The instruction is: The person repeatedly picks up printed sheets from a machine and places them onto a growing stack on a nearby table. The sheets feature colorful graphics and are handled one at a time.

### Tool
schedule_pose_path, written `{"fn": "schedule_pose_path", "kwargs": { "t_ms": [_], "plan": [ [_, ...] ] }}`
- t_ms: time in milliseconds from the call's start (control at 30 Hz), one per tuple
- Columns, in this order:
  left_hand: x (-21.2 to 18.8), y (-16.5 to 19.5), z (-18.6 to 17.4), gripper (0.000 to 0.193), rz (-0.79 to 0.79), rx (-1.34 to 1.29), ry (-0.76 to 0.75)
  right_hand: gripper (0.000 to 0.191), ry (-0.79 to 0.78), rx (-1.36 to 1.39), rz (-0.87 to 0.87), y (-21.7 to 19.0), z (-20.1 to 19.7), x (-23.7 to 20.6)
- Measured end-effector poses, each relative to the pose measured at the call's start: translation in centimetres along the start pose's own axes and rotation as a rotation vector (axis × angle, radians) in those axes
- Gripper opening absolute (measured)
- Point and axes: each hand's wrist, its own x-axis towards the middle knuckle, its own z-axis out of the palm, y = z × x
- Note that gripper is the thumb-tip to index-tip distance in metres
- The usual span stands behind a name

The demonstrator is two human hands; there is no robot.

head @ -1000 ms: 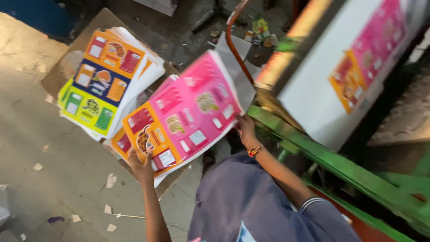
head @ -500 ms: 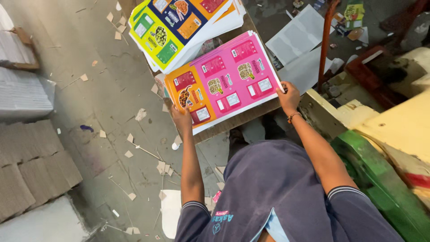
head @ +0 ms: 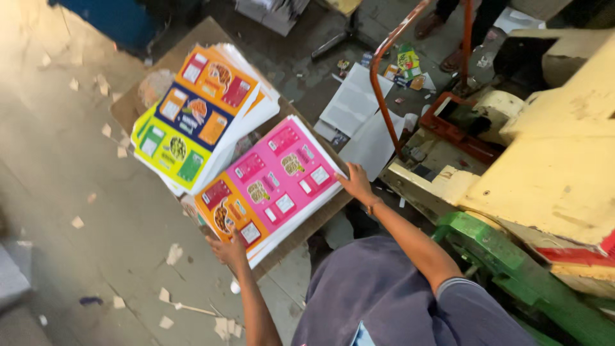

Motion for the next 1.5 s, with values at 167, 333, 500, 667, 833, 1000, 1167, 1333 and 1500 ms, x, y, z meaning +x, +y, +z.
{"fn": "schedule_pose_path", "kwargs": {
  "t_ms": [167,333,500,667,833,1000,1167,1333,1500],
  "plan": [
    [-5.4,4.7,4.1,0.081,0.413,0.027,0.191,0.050,-0.322,0.373,0.266,-2.3,-8.6,-4.0],
    [-15.2,13.8,8.4,0.056,0.354,-0.605,-0.568,0.049,0.554,-0.287,-0.211,0.6,-27.8,-9.6],
    [-20.9,24.3,10.7,0.048,0.577,-0.578,-1.480,0.045,1.169,-0.379,0.353,15.8,-41.4,-5.8],
    [-25.0,32.4,12.2,0.065,0.463,-0.701,-1.738,0.054,0.374,-0.517,0.776,21.9,-30.9,-2.6],
    [-22.0,32.2,12.4,0.063,0.046,-0.968,-1.371,0.066,-0.102,0.889,0.475,14.2,-20.9,-10.0],
    [-10.8,22.8,8.9,0.036,0.044,-1.245,-0.879,0.080,0.222,1.319,1.216,7.9,-14.5,-13.4],
    [-0.8,8.9,1.0,0.055,-0.054,-0.721,-0.361,0.041,0.179,1.367,0.915,5.7,-4.3,-9.9],
    [5.6,3.0,-2.5,0.063,0.148,-0.338,-0.373,0.025,0.018,1.137,0.999,1.9,1.7,-4.4],
    [8.7,-0.1,-3.5,0.070,0.306,-0.363,-0.212,0.041,0.123,0.895,0.944,1.0,4.5,-1.7]
  ]
}}
